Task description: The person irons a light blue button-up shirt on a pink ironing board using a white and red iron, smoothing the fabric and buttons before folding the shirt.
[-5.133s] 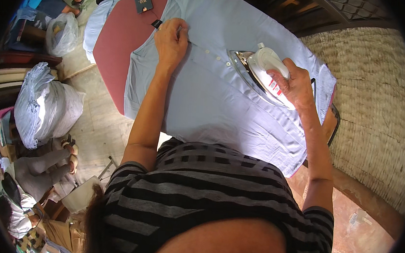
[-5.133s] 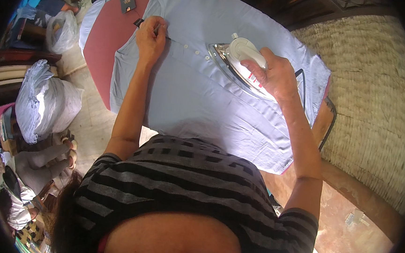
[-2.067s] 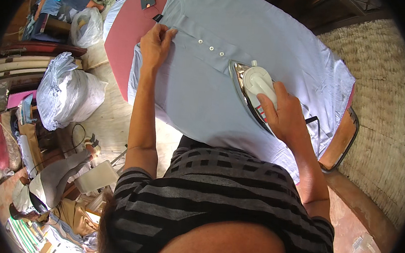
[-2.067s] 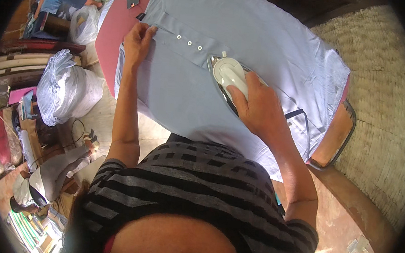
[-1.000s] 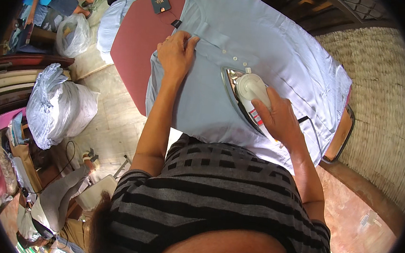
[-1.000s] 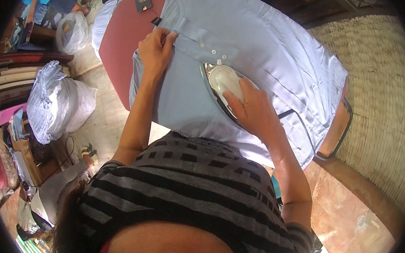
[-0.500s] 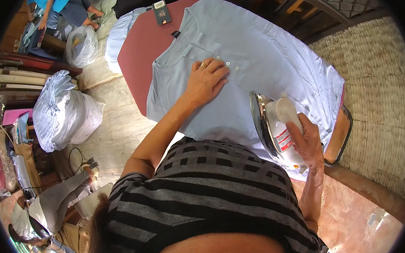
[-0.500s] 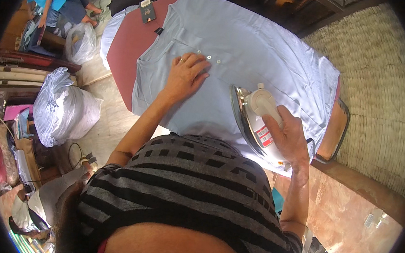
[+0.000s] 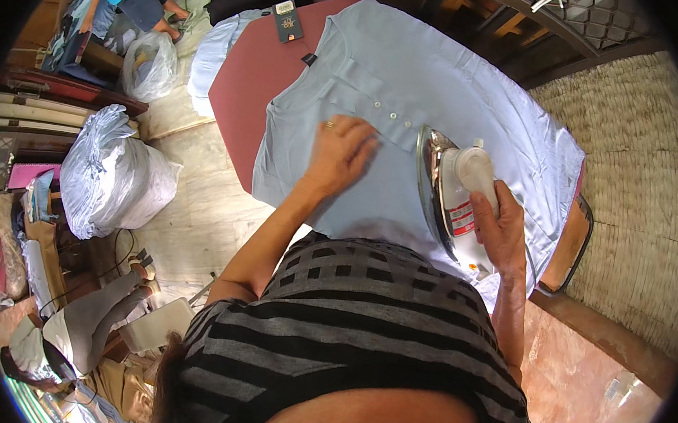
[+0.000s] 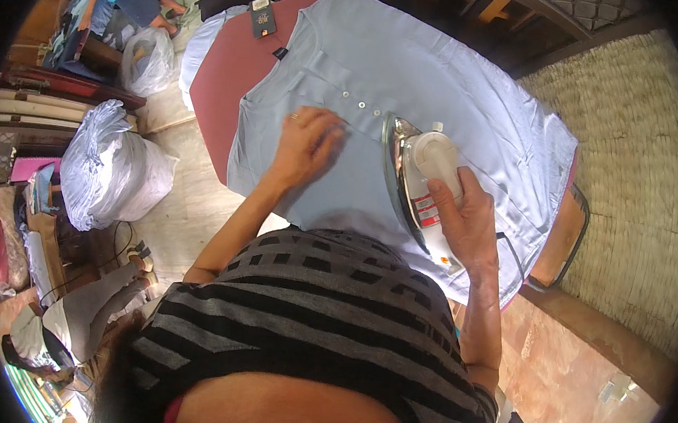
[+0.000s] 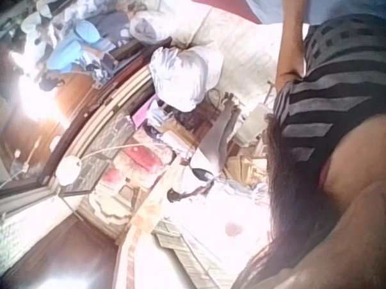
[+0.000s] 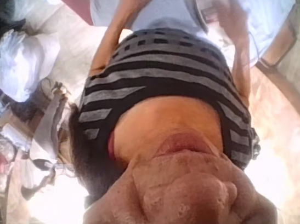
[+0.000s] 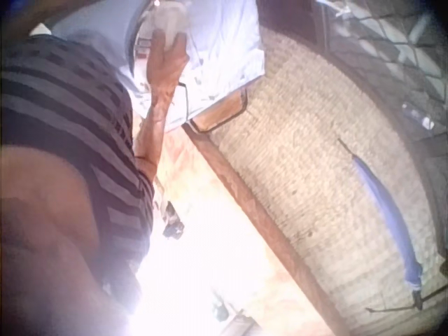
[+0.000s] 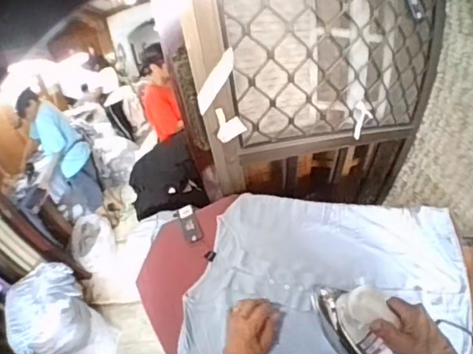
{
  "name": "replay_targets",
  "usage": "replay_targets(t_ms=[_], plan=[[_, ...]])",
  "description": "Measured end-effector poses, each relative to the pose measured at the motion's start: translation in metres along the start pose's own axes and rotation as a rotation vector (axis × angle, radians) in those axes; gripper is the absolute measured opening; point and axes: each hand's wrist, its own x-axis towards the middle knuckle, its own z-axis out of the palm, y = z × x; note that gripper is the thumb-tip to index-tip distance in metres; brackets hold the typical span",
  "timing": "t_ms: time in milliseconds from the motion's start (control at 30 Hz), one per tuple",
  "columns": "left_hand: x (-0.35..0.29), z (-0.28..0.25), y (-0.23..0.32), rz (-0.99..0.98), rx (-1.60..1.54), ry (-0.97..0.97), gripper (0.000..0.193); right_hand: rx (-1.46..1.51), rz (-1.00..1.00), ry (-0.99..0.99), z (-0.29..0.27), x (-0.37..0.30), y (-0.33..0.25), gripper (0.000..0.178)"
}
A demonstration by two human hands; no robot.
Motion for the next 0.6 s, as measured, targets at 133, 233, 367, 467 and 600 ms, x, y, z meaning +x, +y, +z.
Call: replay_targets(t_ms=[133,233,367,467,600], plan=[[0.016,-0.025,-0.042,-0.165,0.212,0.227,0.021,0.002,0.029,-0.071,0.014,0.01,-0.006,0.037],[0.028,-0.026,-0.056,-0.287,0.305,0.225,0.024,-0.014,-0.046,-0.099,0.025,0.015,-0.005,0.034],[0.04,-0.02,-0.055,-0.334,0.384,0.162,0.028,-0.036,-0.036,-0.133,0.044,0.026,-0.026,0.029],[0.039,-0.014,-0.066,-0.348,0.319,0.19,0.029,-0.049,0.01,-0.175,0.055,0.034,-0.039,0.03],[0.039,-0.012,-0.072,-0.363,0.297,0.195,0.026,-0.042,0.019,-0.16,0.071,0.034,-0.026,0.031]])
